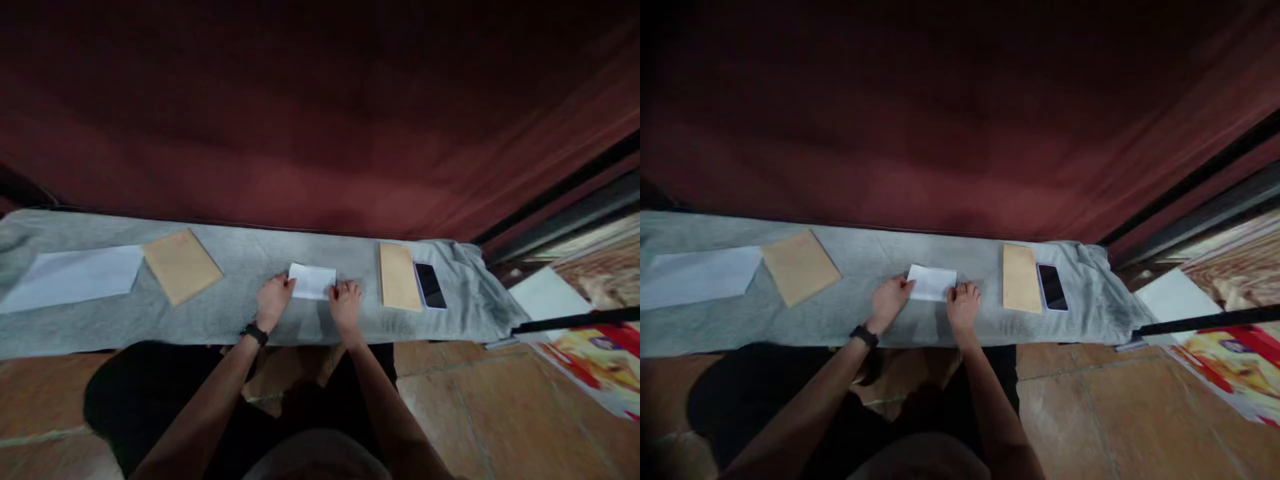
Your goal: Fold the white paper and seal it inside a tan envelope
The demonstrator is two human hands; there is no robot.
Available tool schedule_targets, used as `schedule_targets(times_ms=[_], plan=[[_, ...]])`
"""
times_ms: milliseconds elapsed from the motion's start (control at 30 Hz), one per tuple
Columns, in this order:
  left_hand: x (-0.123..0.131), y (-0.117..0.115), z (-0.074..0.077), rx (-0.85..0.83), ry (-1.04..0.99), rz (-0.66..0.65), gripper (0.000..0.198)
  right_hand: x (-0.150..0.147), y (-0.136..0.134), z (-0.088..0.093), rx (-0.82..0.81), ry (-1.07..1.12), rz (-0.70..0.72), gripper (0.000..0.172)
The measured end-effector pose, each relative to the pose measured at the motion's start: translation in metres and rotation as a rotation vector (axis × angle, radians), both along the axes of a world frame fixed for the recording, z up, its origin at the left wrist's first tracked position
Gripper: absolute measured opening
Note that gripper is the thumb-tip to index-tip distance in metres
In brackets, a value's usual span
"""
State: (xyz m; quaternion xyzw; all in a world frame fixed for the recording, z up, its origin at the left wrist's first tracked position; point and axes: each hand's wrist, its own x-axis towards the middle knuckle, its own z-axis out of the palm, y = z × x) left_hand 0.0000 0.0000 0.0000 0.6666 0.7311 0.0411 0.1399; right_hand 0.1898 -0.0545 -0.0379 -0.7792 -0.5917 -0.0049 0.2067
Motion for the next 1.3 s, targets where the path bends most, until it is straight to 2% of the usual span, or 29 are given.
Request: schedule_targets(times_ms=[300,433,567,667,733,800,867,967,1000,1133,1300], plan=[[0.004,0.001,0.004,-0.011,-0.004,0.016,0.040,-0.001,0.003,-0.001,0.058,0.035,0.008,0.024],[0.006,0.000,0.009,-0.020,-0.004,0.001,0.037,-0.007,0.000,-0.001,0.141,0.037,0.173,0.038],[0.007,-0.001,0.011,-0.002,0.010,0.005,0.038,-0.020,-0.011,-0.005,0.098,0.024,0.398,0.045],[0.006,-0.003,0.007,0.042,0.018,-0.008,0.039,-0.028,-0.023,-0.009,0.034,-0.027,0.437,0.052],[0.006,-0.005,0.003,0.149,0.019,-0.030,0.038,-0.031,-0.028,-0.011,0.016,-0.060,0.417,0.057],[0.007,-0.012,-0.002,0.304,-0.008,-0.095,0.041,-0.031,-0.030,-0.012,0.005,-0.081,0.403,0.059],[0.011,-0.024,-0.009,0.427,-0.071,-0.249,0.045,-0.030,-0.030,-0.011,-0.019,-0.098,0.407,0.058],[0.018,-0.048,-0.022,0.450,-0.142,-0.556,0.052,-0.029,-0.030,-0.008,-0.069,-0.131,0.447,0.057],[0.020,-0.055,-0.026,0.431,-0.139,-0.611,0.054,-0.028,-0.030,-0.007,-0.082,-0.144,0.467,0.058],[0.021,-0.069,-0.039,0.368,-0.088,-0.646,0.062,-0.027,-0.031,-0.008,-0.105,-0.178,0.521,0.057],[0.010,-0.069,-0.040,0.381,-0.034,-0.683,0.068,-0.025,-0.037,-0.014,-0.080,-0.141,0.389,0.057]])
